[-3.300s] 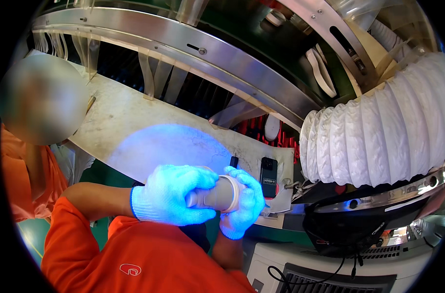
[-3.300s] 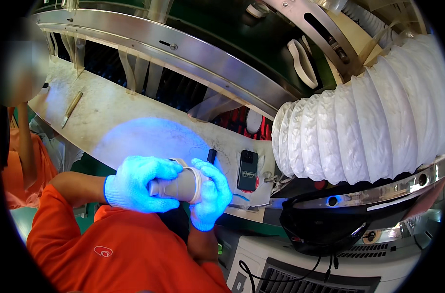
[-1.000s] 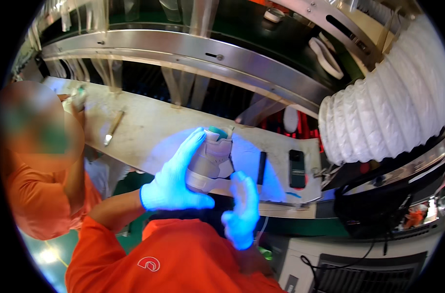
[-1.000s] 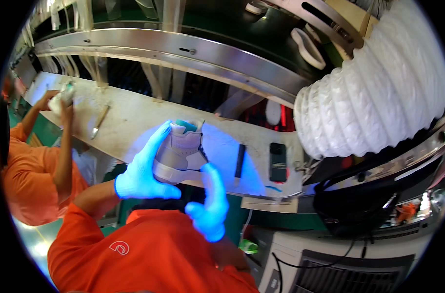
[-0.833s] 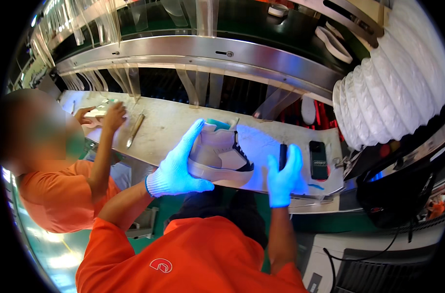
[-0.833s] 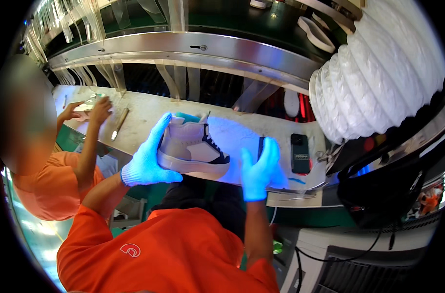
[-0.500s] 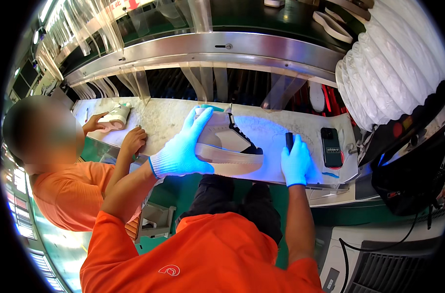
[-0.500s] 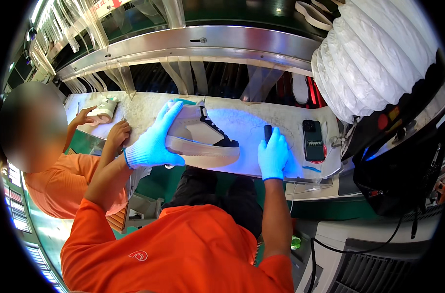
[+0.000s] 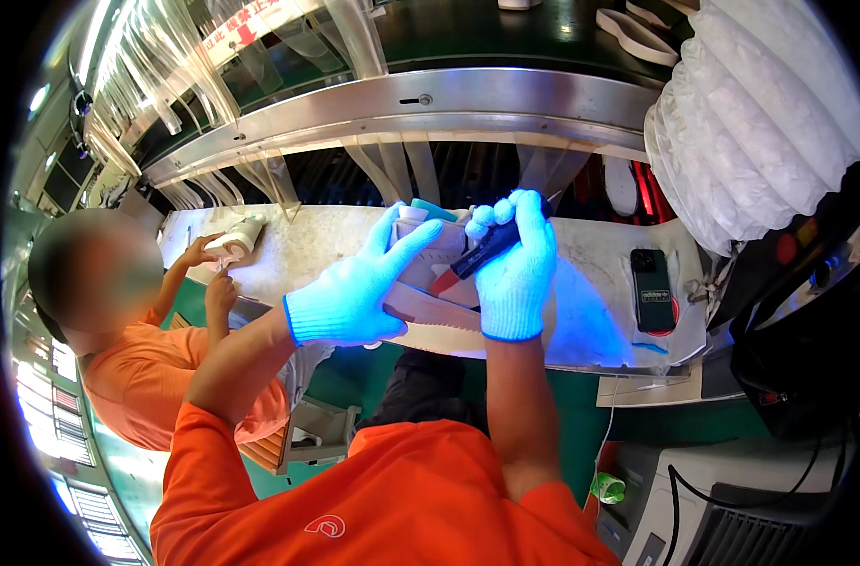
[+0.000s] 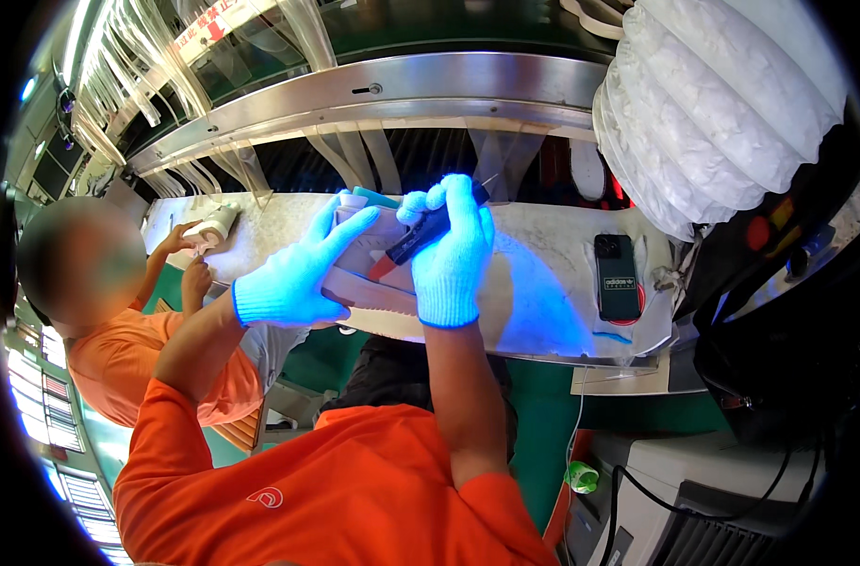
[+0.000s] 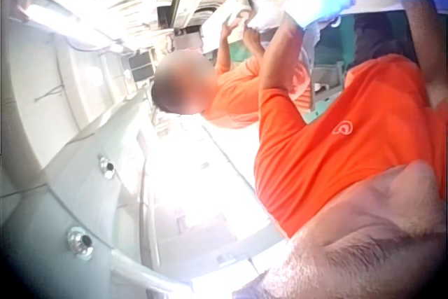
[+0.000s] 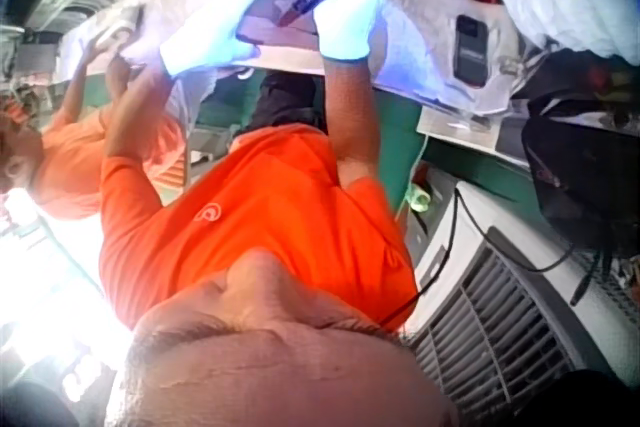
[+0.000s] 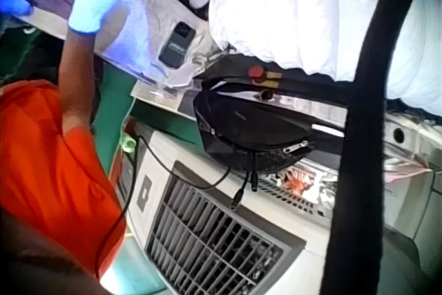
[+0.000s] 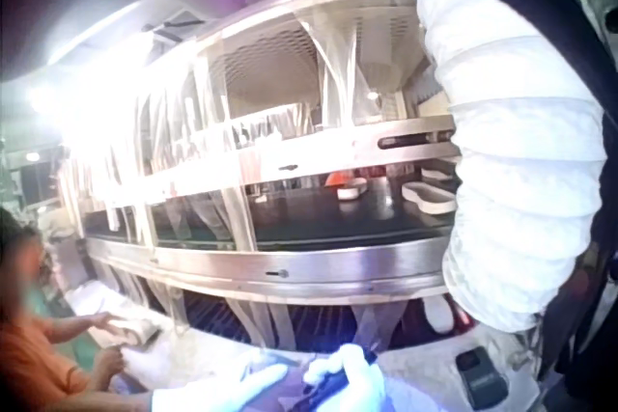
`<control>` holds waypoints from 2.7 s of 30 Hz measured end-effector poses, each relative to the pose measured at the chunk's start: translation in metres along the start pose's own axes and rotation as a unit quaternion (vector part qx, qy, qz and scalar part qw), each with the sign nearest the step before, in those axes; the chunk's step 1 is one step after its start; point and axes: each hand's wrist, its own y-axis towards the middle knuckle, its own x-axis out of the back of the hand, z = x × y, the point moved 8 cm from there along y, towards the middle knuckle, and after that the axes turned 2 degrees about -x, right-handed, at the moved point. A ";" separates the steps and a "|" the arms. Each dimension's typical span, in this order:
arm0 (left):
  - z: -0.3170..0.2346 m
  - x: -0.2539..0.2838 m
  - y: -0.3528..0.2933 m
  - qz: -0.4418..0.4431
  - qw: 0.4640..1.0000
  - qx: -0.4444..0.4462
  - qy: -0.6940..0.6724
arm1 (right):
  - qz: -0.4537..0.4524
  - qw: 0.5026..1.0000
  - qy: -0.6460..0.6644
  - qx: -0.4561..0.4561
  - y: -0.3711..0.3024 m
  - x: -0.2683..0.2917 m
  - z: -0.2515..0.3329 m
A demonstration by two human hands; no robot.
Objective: The person assembles a high-top sneaker by hand, using a black plastic tool to press the sole onto the upper. They repeatedly remove and reinsert the insole to check the fit and alignment of the sole. The person works at a station with a conveyor belt, handling the shoe and tools with gloved hands.
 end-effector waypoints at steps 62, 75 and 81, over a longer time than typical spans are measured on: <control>0.119 -0.137 -0.066 -0.487 0.836 -0.114 -0.227 | 0.247 0.455 -0.832 -0.199 -0.030 0.046 -0.049; 0.125 -0.150 -0.062 -0.472 0.842 -0.109 -0.240 | 0.316 0.381 -0.866 -0.069 -0.036 0.035 -0.071; 0.127 -0.152 -0.060 -0.466 0.847 -0.086 -0.241 | 0.317 0.354 -0.878 -0.055 -0.030 0.031 -0.083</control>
